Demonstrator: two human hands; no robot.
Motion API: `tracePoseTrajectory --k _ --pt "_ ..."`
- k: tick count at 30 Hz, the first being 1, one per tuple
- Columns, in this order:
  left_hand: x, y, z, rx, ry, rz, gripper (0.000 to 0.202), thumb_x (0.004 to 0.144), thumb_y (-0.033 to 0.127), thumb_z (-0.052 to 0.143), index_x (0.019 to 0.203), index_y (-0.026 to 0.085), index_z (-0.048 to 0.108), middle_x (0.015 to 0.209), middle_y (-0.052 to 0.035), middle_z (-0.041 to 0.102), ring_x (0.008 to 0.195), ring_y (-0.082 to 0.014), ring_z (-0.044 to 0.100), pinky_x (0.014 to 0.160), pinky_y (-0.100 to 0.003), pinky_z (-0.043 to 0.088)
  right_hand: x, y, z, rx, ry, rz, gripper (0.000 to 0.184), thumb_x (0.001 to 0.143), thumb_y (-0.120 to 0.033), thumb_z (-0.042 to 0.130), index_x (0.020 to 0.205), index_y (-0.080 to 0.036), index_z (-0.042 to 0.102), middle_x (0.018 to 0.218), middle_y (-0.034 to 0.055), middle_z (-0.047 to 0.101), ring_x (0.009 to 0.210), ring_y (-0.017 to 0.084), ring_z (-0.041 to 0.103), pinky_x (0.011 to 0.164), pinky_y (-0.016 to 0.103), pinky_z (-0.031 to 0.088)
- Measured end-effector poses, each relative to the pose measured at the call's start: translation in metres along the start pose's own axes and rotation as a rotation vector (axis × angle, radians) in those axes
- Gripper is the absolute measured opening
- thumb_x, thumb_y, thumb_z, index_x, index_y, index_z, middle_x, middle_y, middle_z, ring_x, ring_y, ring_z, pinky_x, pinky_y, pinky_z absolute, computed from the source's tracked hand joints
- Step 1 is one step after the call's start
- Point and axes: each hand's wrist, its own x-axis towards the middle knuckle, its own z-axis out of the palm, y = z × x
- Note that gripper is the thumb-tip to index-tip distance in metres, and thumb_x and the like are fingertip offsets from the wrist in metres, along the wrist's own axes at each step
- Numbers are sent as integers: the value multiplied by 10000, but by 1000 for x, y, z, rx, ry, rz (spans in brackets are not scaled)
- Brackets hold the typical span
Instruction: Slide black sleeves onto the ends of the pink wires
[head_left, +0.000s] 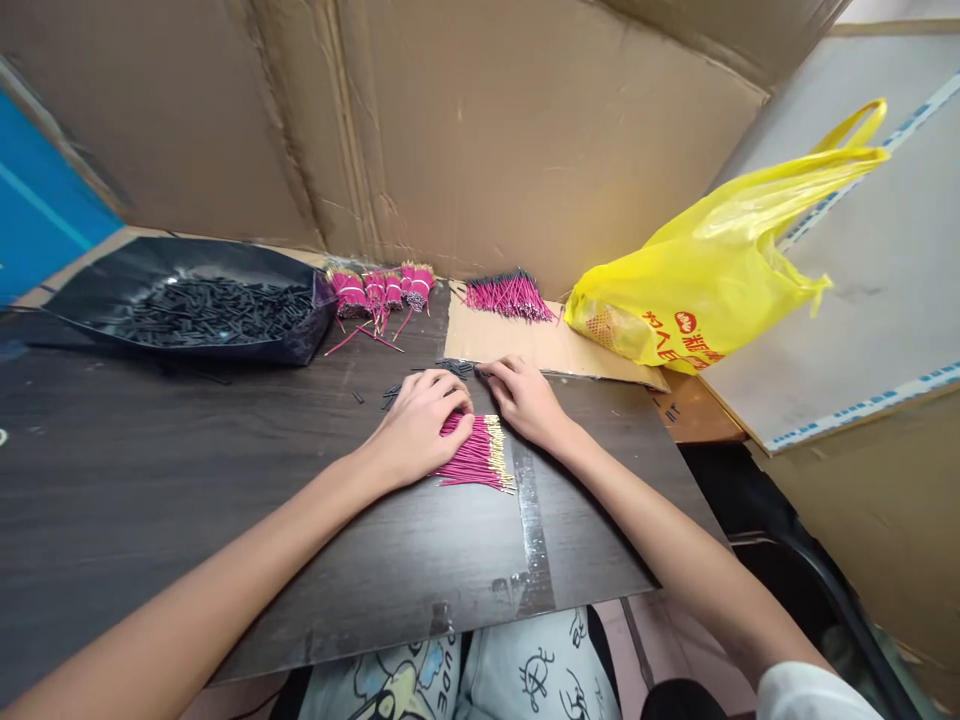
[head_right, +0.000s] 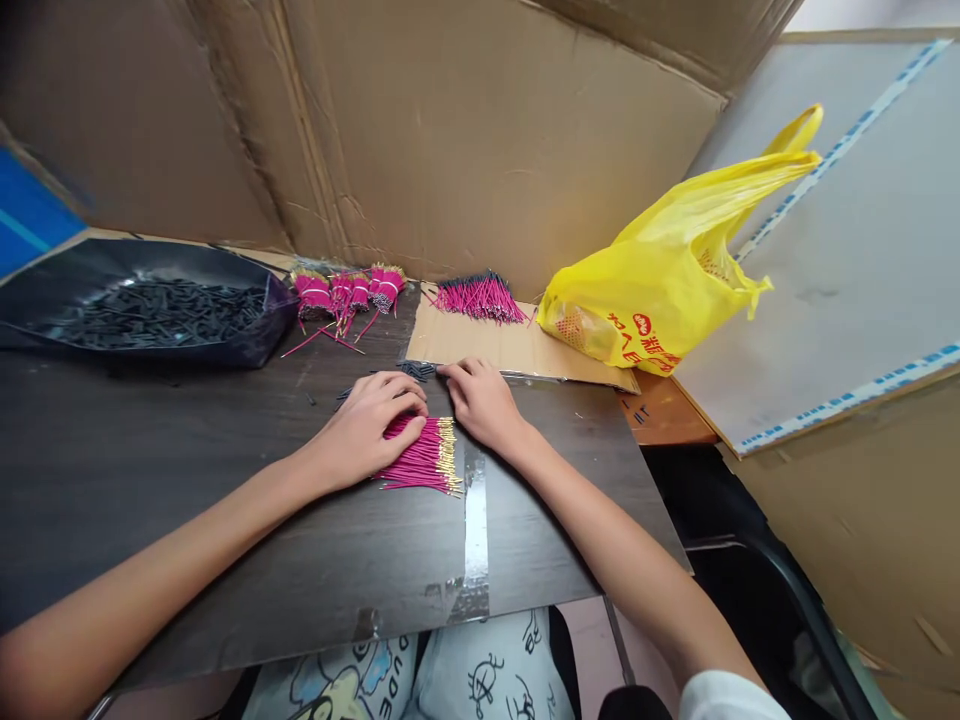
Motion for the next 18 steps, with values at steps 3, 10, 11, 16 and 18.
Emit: tracePoseTrajectory --k 3,10,11,16,18 --pt "0 0 1 -6 1 9 235 980 330 505 885 182 661 1136 -74 701 1195 -265 547 1105 -491 388 5 1 4 -59 -17 -8 391 1077 -296 402 1349 -214 671 1242 112 644 1203 215 544 1104 363 435" --pt "-1 -2 4 -20 -4 52 267 996 362 502 877 188 666 1079 -66 725 1194 -261 557 1064 -471 395 11 6 6 -72 -2 27 280 1056 -297 464 1102 -177 713 1138 100 667 1133 212 566 1044 335 446" --pt "-1 -3 4 -21 -12 58 278 999 368 498 871 187 666 1069 -66 725 1187 -261 559 1058 -469 396 12 6 5 -74 5 36 258 1050 -284 473 1080 -176 705 1121 98 670 1118 212 570 1024 331 448" --pt "-1 -3 0 -57 -35 69 313 1006 378 482 899 193 711 1074 -61 723 1157 -248 561 1051 -465 400 12 2 2 -82 22 87 268 1021 -184 435 1169 -183 659 1145 90 672 1116 207 579 984 326 452" --pt "-2 -2 -2 -69 -55 79 303 1000 375 495 970 215 751 1113 -51 723 1182 -244 558 1068 -470 393 11 -1 0 -119 5 122 284 1006 -168 429 1163 -189 665 1165 92 661 1140 220 573 975 334 460"
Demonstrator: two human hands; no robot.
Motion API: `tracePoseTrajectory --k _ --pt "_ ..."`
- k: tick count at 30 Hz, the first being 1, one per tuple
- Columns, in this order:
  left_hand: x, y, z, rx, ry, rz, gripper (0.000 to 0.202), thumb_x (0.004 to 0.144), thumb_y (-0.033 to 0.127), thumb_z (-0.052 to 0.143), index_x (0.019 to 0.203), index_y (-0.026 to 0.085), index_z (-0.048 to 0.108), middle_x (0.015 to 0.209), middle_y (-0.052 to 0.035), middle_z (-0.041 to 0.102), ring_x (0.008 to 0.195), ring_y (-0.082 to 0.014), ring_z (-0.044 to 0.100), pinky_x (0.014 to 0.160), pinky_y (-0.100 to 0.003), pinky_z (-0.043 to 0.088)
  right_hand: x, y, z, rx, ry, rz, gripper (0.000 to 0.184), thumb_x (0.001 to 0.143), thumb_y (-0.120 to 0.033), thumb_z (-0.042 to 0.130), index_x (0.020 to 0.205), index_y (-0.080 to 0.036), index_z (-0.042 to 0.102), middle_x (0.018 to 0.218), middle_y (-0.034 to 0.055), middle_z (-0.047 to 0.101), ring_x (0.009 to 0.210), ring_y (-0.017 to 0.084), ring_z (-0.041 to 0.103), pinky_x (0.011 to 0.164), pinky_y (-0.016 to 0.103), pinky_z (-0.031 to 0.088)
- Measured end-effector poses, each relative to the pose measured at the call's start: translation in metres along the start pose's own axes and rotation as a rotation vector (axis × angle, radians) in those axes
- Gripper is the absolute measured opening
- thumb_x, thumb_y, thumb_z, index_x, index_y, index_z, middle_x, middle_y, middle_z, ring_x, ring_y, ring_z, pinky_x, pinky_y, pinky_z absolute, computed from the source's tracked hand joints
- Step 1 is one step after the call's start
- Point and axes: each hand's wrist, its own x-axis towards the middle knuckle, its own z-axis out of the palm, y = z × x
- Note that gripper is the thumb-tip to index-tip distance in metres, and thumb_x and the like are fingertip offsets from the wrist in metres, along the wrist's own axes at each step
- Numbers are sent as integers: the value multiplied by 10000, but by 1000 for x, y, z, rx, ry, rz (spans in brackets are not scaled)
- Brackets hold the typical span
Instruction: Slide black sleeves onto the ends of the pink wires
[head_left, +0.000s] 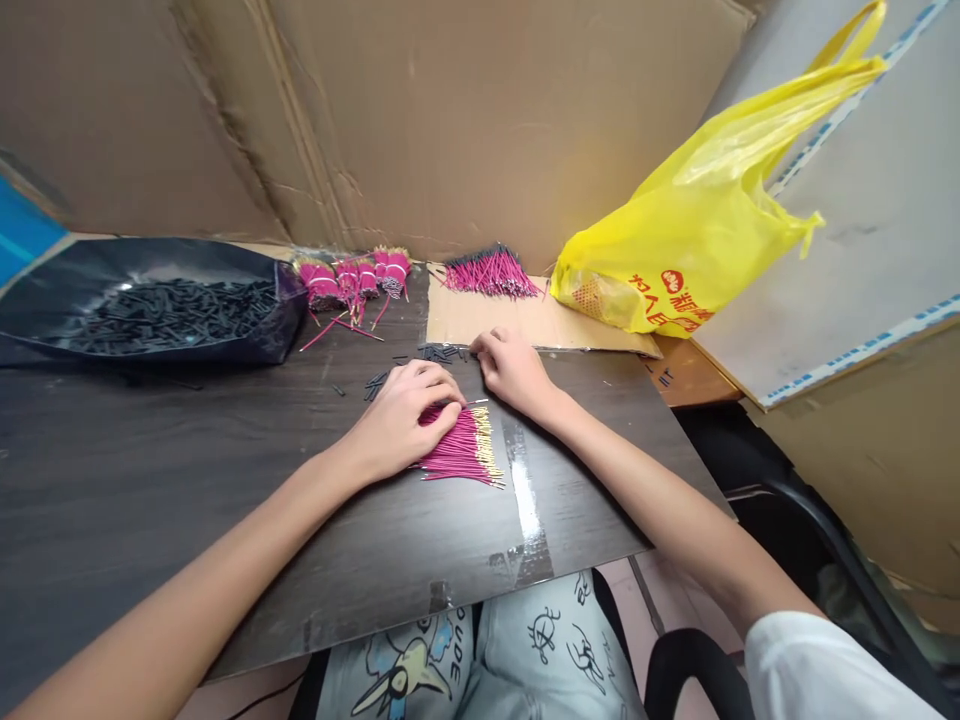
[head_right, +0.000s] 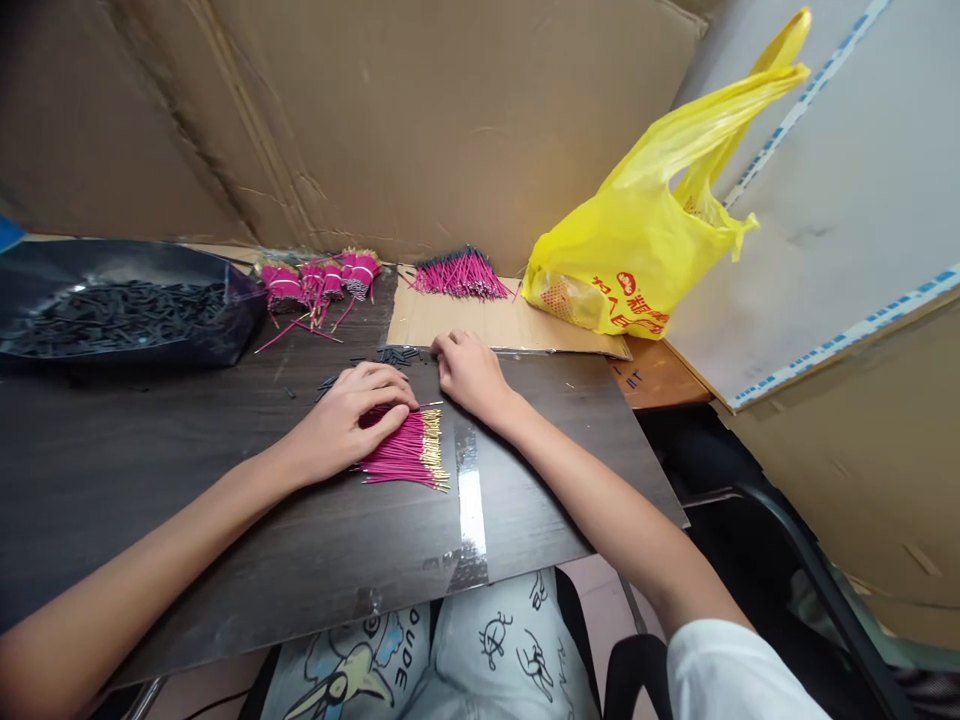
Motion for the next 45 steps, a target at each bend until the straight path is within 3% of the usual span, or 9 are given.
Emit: tracePoseTrajectory --k 5,12,20,28,39,45 --pt "0 2 -2 -13 -12 27 279 976 378 541 966 244 786 1124 -40 733 1219 -253 555 1075 -475 392 -7 -4 -5 -64 -5 90 263 962 -138 463 1118 -178 671 1136 113 651 1128 245 553 942 355 468" --pt "2 6 -3 -63 -32 3 293 970 382 528 822 206 708 1074 -52 739 1173 -251 573 1059 -464 401 -12 0 -16 -75 -47 215 183 1023 -277 484 1086 -190 632 1173 99 636 1171 254 557 986 396 474" --pt "1 5 -1 -63 -1 -17 315 985 405 502 842 199 694 1084 -59 733 1145 -245 595 1041 -445 419 -11 2 -11 -75 -3 136 223 1011 -232 450 1059 -125 640 1135 144 640 1090 232 554 972 363 478" --pt "0 5 -2 -54 42 -6 297 991 394 533 849 197 705 1034 -43 737 1085 -219 612 1029 -401 442 -12 8 -11 -11 -10 139 240 1019 -362 520 1034 -160 648 1118 98 645 1090 222 565 943 341 466" --pt "1 12 0 38 303 30 218 1040 309 504 923 180 635 932 -50 691 923 -189 595 900 -348 454 -9 4 -15 -81 -124 76 280 1059 -277 401 1153 -114 609 1198 142 645 1083 226 596 958 351 474" --pt "2 10 0 76 362 15 192 1027 297 526 914 187 636 913 -46 690 890 -185 600 872 -340 458 -9 9 -15 -18 -139 66 248 1063 -275 411 1128 -137 607 1201 125 637 1098 221 592 948 348 458"
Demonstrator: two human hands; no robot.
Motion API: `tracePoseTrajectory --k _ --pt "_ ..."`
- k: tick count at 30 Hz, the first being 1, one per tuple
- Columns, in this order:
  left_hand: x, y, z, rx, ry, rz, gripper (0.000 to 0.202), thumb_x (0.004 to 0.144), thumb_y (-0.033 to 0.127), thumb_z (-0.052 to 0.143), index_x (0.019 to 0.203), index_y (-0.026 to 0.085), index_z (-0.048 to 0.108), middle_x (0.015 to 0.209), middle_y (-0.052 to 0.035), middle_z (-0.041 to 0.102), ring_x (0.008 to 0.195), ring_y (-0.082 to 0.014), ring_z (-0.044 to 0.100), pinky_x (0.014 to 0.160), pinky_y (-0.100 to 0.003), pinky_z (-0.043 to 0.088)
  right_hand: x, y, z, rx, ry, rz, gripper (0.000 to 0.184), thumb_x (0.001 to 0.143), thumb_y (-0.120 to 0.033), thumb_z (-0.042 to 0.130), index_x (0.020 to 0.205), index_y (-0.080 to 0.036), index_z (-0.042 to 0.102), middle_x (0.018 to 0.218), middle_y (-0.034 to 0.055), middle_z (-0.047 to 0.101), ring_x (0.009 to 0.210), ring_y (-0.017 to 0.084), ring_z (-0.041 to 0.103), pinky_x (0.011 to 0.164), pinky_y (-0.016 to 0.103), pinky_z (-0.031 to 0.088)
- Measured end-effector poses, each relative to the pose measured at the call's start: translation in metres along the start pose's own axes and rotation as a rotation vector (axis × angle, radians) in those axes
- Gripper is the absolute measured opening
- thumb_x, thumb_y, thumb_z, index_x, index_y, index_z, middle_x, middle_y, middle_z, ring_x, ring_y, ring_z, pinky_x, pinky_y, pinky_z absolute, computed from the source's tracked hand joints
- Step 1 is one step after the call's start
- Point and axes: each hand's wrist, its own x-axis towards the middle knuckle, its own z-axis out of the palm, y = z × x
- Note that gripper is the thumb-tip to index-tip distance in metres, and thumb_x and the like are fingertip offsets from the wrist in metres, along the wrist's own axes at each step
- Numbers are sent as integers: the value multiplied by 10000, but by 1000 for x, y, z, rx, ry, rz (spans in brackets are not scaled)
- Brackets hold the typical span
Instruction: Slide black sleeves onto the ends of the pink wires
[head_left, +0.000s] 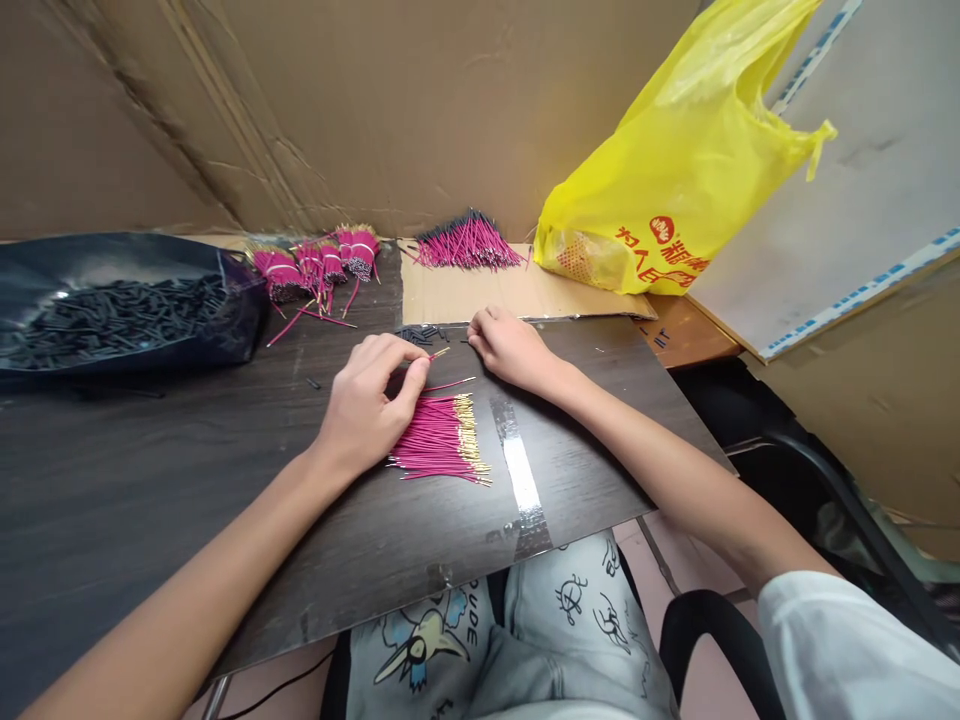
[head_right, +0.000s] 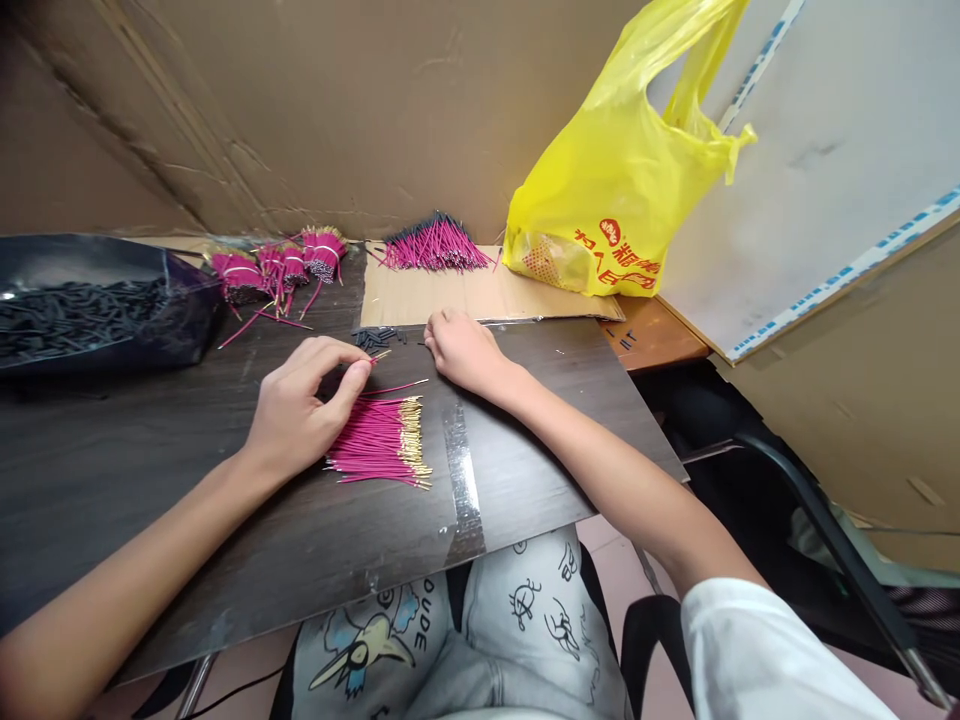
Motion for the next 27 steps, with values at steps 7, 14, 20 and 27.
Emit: tracePoseTrajectory --k 7,14,20,27 --pt "-2 1 -1 -33 53 65 166 1006 243 554 869 175 618 862 -32 678 834 -165 602 833 -325 470 -2 6 1 183 76 -17 161 1044 -254 459 1041 -154 585 1126 81 641 1052 182 564 928 305 424" --pt "-3 0 -5 -24 85 47 167 995 223 548 853 170 619 850 -35 662 807 -160 599 796 -311 468 1 2 9 219 112 -167 159 1050 -218 454 1061 -139 591 1135 100 638 1048 172 556 963 288 423" --pt "-3 -2 -6 -7 88 38 154 988 220 539 858 176 611 861 -35 659 812 -158 602 798 -306 470 0 -1 8 131 61 -148 216 1050 -240 467 1115 -147 652 1164 100 643 1076 185 570 934 293 425" --pt "-4 -1 -5 8 64 29 131 978 227 532 880 184 607 853 -25 669 796 -152 621 787 -295 480 -4 -8 3 -48 54 0 250 1060 -298 461 1141 -153 649 1187 117 641 1130 226 561 921 335 451"
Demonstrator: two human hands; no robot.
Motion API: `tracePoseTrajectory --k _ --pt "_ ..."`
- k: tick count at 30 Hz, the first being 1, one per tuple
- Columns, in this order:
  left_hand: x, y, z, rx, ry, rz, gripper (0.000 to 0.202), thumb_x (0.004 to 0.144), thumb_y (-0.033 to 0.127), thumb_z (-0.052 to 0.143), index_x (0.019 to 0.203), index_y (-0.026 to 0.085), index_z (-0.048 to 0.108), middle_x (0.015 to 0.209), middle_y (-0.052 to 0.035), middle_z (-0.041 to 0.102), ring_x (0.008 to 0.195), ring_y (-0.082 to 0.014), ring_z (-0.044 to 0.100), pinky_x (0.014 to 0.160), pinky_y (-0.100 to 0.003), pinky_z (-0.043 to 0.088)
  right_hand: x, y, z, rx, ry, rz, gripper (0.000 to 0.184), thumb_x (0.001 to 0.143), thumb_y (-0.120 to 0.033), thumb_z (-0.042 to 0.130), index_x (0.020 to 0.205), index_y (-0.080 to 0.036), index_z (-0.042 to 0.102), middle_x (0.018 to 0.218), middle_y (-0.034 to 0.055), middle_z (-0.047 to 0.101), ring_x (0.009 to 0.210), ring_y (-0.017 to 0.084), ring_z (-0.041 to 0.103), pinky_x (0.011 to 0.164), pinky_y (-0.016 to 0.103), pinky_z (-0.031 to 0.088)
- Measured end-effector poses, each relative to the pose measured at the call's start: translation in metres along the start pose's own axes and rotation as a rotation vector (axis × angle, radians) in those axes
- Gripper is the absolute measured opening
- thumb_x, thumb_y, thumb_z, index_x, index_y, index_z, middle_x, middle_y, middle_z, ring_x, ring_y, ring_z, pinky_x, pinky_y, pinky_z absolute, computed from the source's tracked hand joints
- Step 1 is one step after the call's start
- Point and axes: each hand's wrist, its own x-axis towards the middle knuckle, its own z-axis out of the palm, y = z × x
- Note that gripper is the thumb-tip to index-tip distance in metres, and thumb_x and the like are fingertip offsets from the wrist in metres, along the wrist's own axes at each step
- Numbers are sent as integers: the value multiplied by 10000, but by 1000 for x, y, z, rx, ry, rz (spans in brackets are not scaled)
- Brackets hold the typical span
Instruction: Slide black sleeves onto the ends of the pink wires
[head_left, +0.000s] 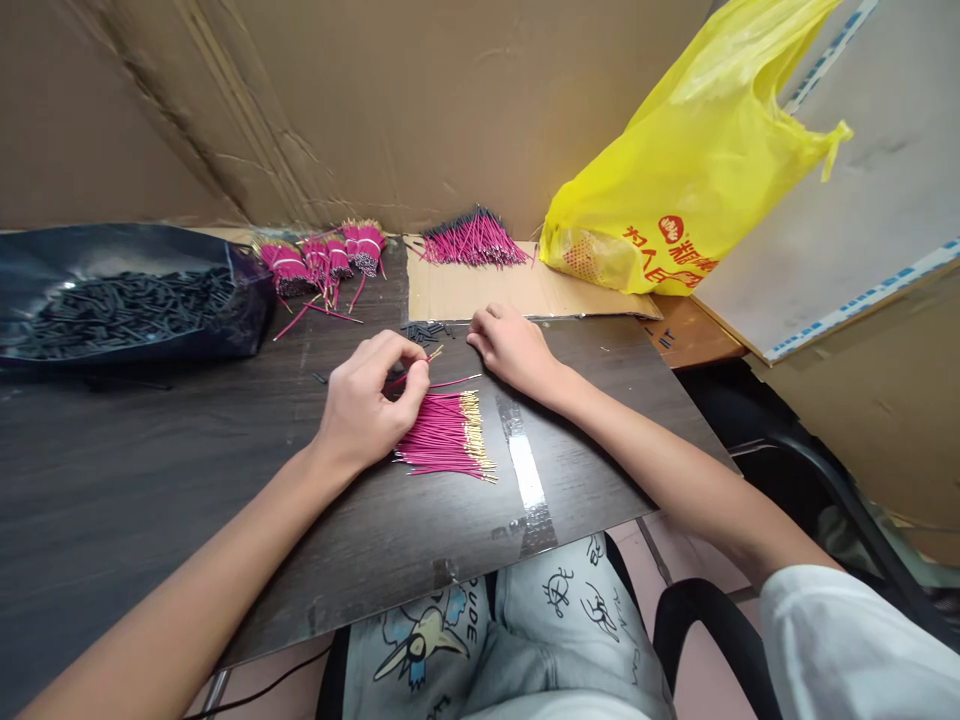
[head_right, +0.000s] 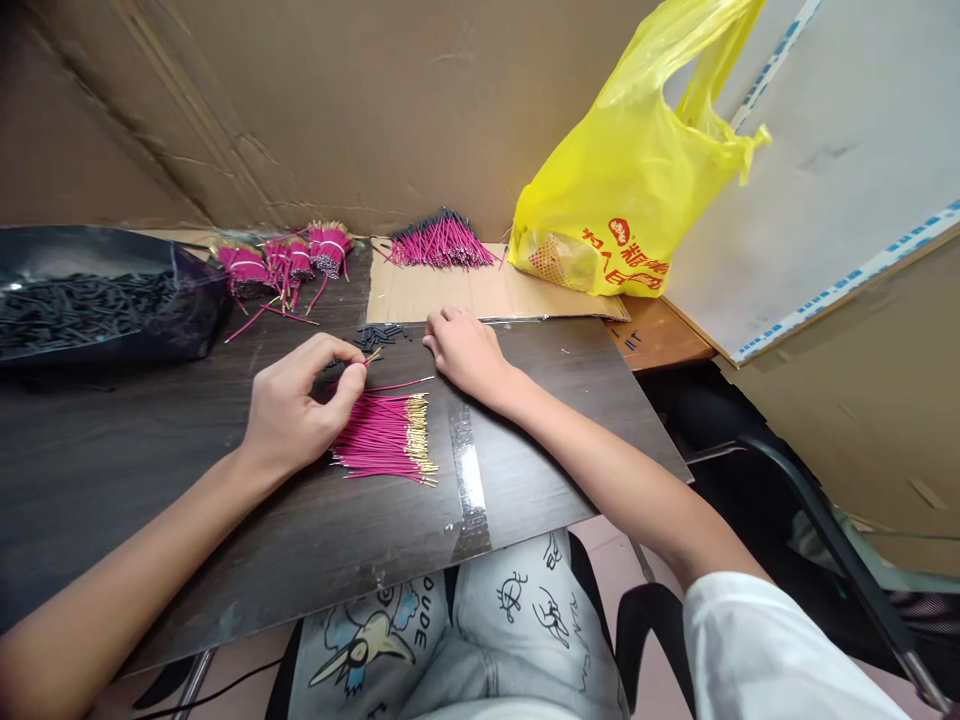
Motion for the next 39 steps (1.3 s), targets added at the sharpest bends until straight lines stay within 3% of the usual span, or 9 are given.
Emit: tracePoseTrajectory --k 8,16,25,33,39 --pt "1 1 1 19 -71 -152 139 930 277 529 878 199 632 759 -8 649 699 -148 585 733 -300 464 4 -8 -5 -239 -84 -66 328 1049 -143 356 1242 -66 610 1251 190 597 1173 258 542 900 364 494" --pt "2 1 2 3 -95 -282 147 941 317 516 908 212 613 769 6 674 653 -133 589 664 -285 428 3 2 -10 -110 -89 -68 269 1009 -131 415 1193 -124 612 1236 149 603 1086 219 551 838 323 451" --pt "3 2 2 -4 -85 -295 158 957 332 517 948 212 619 810 3 710 676 -128 619 678 -275 439 2 1 -15 -136 -142 -120 368 881 10 432 1200 -95 583 1264 167 592 1100 229 541 849 326 446" --pt "3 3 3 -26 -95 -277 165 958 333 512 940 205 616 834 -13 711 719 -138 634 729 -283 459 2 3 -19 -55 -145 -71 236 970 -98 461 1140 -120 625 1229 148 623 1074 220 576 840 321 449" --pt "2 3 2 -6 -103 -303 150 954 341 503 899 227 583 744 3 644 638 -137 557 659 -298 408 -2 -4 -16 -256 -143 -141 365 926 -11 417 1240 -70 594 1284 200 594 1190 277 536 840 346 475"
